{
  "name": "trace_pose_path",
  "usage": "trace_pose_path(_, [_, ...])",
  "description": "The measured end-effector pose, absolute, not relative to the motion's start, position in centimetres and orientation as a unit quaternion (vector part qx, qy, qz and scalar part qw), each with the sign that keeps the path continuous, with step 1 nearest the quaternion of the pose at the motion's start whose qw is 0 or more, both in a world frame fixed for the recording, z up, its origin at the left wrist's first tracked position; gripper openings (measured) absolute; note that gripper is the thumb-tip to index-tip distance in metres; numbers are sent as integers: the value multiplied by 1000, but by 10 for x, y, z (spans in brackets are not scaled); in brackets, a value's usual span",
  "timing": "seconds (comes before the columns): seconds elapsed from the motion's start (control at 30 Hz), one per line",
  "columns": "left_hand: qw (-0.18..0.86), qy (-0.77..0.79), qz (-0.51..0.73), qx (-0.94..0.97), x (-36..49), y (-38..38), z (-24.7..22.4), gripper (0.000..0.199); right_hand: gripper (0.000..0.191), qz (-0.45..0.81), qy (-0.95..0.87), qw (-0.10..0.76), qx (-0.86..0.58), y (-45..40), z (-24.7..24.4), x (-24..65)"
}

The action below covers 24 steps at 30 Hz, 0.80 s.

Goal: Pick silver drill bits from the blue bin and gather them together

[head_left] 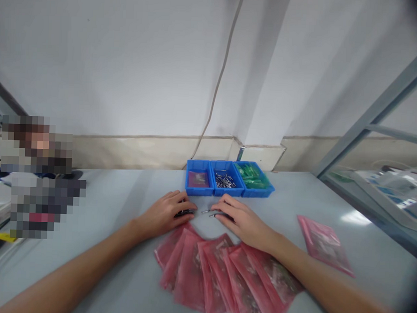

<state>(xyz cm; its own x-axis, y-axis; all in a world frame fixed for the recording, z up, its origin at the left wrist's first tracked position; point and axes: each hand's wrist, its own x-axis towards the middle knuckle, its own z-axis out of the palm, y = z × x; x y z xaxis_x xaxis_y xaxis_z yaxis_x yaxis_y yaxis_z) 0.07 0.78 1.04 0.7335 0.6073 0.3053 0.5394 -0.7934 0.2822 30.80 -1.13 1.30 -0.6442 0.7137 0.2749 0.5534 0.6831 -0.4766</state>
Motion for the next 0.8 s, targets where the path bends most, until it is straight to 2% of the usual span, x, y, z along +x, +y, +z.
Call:
trace_pose_path(0.4, [93, 306, 197, 927, 2, 8, 13, 23, 39, 185, -894, 221, -343, -14, 16, 307])
trace_pose_path(0.8, [95, 314, 203, 922, 2, 9, 11, 22, 28, 190, -891, 220, -349, -12, 12, 307])
